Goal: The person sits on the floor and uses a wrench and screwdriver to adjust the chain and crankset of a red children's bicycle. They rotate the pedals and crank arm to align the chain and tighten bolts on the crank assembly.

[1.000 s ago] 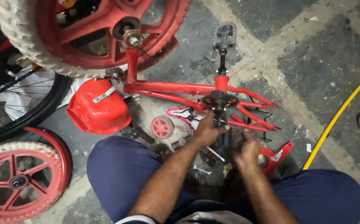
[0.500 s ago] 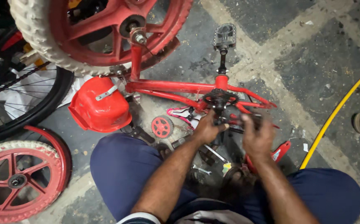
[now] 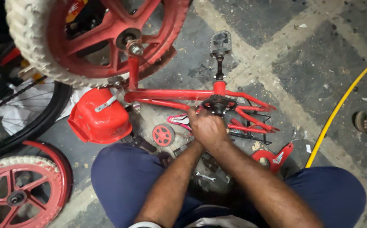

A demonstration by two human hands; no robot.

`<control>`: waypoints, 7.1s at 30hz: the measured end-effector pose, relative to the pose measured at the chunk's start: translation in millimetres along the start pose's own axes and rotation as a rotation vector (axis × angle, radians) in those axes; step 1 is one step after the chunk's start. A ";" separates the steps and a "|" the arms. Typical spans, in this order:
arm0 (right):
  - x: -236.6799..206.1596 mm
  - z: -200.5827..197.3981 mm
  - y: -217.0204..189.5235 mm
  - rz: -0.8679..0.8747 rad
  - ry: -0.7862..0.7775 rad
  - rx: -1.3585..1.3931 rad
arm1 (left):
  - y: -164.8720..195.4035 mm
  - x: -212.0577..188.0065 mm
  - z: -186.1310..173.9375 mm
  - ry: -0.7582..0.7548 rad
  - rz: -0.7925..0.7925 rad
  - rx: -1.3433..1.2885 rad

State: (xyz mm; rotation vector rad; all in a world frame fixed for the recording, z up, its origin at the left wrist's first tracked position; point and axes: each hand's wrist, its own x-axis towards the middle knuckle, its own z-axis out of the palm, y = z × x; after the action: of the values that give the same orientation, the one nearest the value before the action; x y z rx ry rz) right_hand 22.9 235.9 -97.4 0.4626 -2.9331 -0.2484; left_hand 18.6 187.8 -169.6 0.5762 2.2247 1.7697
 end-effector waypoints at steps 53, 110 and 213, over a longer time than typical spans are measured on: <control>-107.0 46.3 67.6 0.989 0.221 1.533 | -11.1 -3.3 19.8 0.010 -0.342 -0.551; -48.6 -35.1 131.9 -0.149 -0.248 0.265 | 8.9 -2.6 2.0 0.019 -0.213 -0.412; -27.3 -40.1 92.6 -0.310 -0.208 0.141 | 2.7 -7.3 -4.5 0.076 -0.392 -0.294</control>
State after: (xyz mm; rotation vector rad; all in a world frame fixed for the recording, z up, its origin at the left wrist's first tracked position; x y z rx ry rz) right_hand 29.1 325.9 -44.6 0.9705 -3.0809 -0.1324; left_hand 23.7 181.1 -166.4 0.0092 1.9013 1.8725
